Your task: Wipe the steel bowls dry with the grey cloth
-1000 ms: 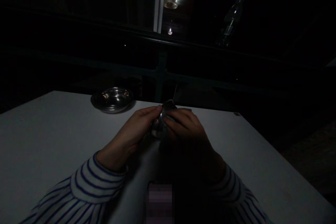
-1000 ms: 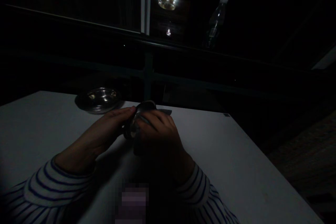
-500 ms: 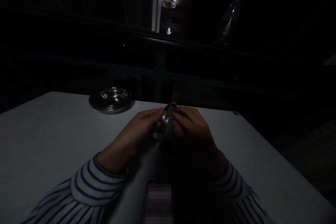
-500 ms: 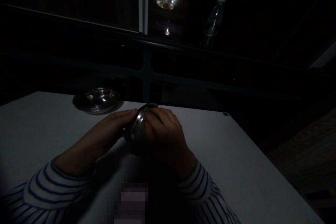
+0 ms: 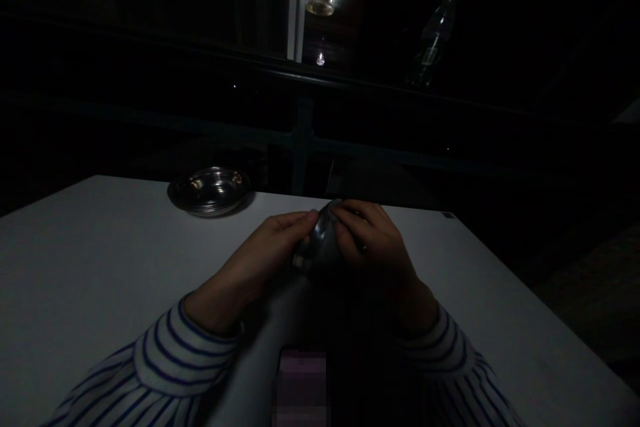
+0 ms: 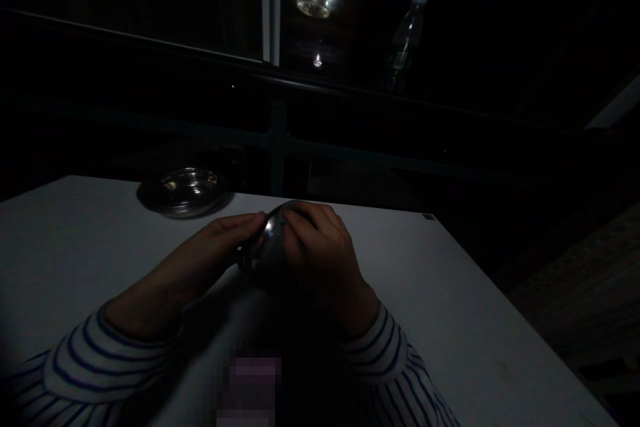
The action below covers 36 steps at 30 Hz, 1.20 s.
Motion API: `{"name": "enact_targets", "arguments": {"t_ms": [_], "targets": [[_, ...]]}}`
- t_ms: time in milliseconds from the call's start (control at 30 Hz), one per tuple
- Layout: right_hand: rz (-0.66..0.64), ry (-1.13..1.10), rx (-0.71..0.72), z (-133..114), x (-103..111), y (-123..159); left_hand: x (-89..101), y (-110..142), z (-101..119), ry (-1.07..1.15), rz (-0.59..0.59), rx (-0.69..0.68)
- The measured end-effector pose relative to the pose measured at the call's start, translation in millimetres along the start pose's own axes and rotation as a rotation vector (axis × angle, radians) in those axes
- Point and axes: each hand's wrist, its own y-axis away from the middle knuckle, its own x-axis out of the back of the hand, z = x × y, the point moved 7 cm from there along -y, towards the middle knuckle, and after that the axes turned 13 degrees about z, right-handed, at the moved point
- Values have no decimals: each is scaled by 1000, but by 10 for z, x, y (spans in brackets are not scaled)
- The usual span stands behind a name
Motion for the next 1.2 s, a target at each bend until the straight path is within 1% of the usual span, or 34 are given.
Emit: {"name": "enact_targets", "arguments": {"t_ms": [100,167,233,367,433,500,633,700,767,867,933,1033,1200], "targets": [[-50,-19,126,-171,-38,34,25,-10,-3,1,26,3],[-64,-8,147,-216,-53,46,28,-16,-5,10,31,4],[-51,14,104,-182,-47,36,21,-17,-7,10,23,-2],[13,42,-51,-5,-12,4,5,-13,-18,-5,6,-12],[25,50,-83,39,-6,2,3,-10,-22,-6,1,-11],[14,38,-43,4,-10,6,3,-8,-20,-8,-4,-12],[-44,-8,93,-156,-28,26,10,-13,-14,-6,-7,-17],[-62,-8,110,-180,-37,30,3,-14,-14,13,-18,-14],[-46,1,80,-142,-33,23,1,-13,-20,25,-17,-3],[28,30,-31,-4,-1,7,-1,-5,-38,38,-3,29],[49,36,-66,51,6,5,-10,2,-41,53,-8,38],[15,15,-2,-3,-15,13,-10,1,-46,62,-5,47],[-51,17,188,-241,-68,68,36,-28,-74,114,50,75]]}}
